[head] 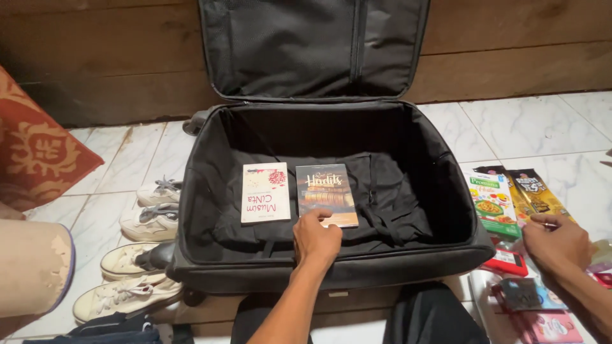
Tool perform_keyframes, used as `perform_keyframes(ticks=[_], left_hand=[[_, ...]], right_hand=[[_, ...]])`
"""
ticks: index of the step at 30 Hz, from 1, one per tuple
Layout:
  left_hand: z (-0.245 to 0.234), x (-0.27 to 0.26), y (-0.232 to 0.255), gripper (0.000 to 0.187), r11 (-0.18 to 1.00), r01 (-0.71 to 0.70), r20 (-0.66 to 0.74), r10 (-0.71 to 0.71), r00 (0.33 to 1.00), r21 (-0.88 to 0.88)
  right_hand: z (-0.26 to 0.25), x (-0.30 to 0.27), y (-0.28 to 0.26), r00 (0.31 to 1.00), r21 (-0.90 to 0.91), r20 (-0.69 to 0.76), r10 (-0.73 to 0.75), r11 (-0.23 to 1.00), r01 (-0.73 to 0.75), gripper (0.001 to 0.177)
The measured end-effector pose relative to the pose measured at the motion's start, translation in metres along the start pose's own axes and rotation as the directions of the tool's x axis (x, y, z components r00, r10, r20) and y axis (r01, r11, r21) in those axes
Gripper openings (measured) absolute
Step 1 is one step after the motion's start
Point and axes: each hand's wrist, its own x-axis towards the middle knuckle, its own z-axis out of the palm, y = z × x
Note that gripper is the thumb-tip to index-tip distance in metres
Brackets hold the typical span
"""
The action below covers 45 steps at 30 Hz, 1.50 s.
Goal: Packing a variety of toiletries, food packets, and books into a black suitcase on the floor.
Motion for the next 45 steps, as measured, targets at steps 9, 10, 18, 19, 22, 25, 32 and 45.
perform_keyframes(ticks=[9,10,18,19,22,25,32,45], left_hand=[[0.017,0.033,-0.026,0.037,0.995,0.092,-0.034,-0.093,0.995,-0.039],[0.017,0.037,-0.029,0.037,0.989,0.129,-0.020,-0.131,0.991,-0.074],[0.000,0.061,-0.029,0.022,0.910,0.354,0.183,-0.319,0.930,-0.216],[0.003,0.068,-0.038,0.022,0.898,0.365,0.195,-0.323,0.926,-0.246],[0.005,0.087,-0.054,0.023,0.872,0.390,0.194,-0.346,0.918,-0.294],[0.006,0.103,-0.063,0.026,0.855,0.421,0.195,-0.377,0.905,-0.301],[0.032,0.139,-0.081,0.056,0.844,0.486,0.331,-0.402,0.854,-0.227],[0.028,0.133,-0.078,0.051,0.813,0.531,0.349,-0.438,0.829,-0.241]], right_hand=[[-0.002,-0.006,-0.040,0.990,0.035,0.079,-0.119,0.993,0.116,0.034],[-0.006,-0.014,-0.062,0.982,0.079,0.070,-0.176,0.982,0.170,0.032],[0.019,-0.075,-0.251,0.939,0.442,0.297,-0.176,0.897,0.028,0.031],[0.037,-0.075,-0.258,0.905,0.451,0.390,-0.172,0.892,-0.025,0.035],[0.080,-0.085,-0.282,0.801,0.407,0.578,-0.156,0.906,-0.117,0.043],[0.117,-0.099,-0.292,0.694,0.266,0.716,-0.081,0.950,-0.163,0.050],[0.212,-0.106,-0.253,0.484,0.043,0.872,0.072,0.974,-0.222,0.040],[0.155,-0.123,-0.279,0.319,0.247,0.947,-0.047,0.743,-0.623,0.030]])
